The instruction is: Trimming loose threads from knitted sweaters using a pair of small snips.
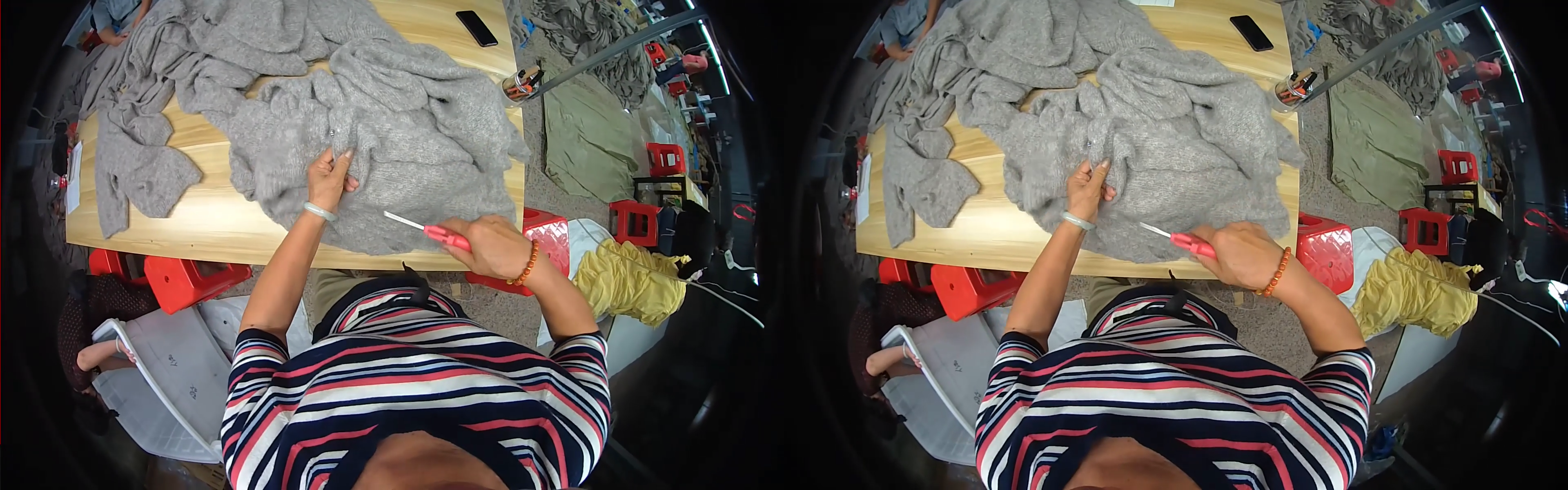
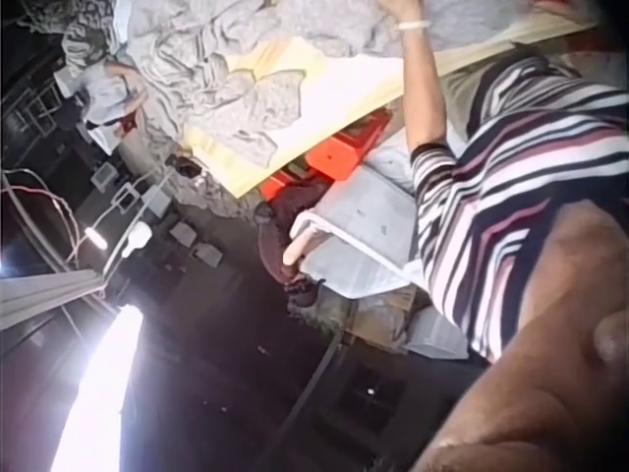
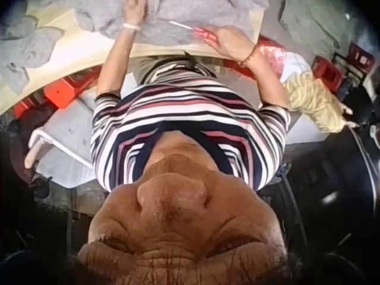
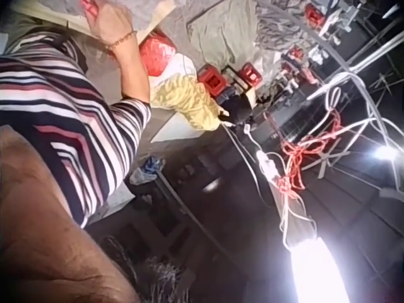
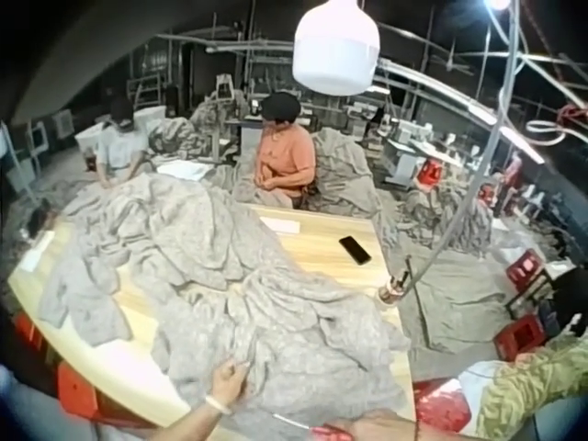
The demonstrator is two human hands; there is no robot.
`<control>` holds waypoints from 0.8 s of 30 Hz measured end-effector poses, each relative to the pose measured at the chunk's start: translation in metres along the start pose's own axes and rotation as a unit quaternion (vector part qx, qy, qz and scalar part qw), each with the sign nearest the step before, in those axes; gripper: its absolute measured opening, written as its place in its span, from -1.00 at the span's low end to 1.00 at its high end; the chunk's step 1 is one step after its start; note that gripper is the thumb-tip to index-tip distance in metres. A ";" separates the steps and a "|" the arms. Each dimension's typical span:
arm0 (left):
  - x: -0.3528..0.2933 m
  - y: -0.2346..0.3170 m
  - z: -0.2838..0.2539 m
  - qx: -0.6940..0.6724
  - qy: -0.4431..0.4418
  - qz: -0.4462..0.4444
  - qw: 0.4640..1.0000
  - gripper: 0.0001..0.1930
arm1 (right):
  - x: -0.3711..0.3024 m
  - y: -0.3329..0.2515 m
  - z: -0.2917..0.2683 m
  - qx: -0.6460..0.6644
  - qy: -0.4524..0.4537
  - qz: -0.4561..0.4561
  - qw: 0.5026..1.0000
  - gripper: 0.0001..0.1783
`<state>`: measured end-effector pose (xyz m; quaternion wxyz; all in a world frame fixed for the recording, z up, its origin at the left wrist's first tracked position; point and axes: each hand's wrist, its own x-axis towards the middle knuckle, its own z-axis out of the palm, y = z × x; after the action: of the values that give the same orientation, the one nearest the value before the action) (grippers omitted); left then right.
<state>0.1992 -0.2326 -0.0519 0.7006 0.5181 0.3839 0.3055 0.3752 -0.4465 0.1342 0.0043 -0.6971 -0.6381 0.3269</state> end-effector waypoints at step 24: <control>0.023 -0.002 0.021 0.151 0.026 0.143 0.978 -0.89 | 0.006 0.017 -0.022 -0.031 0.115 0.056 0.991 -0.62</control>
<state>0.2289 -0.2241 -0.0554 0.5535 0.6594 0.3653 0.3542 0.4000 -0.4357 0.1416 0.0375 -0.7642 -0.6036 0.2242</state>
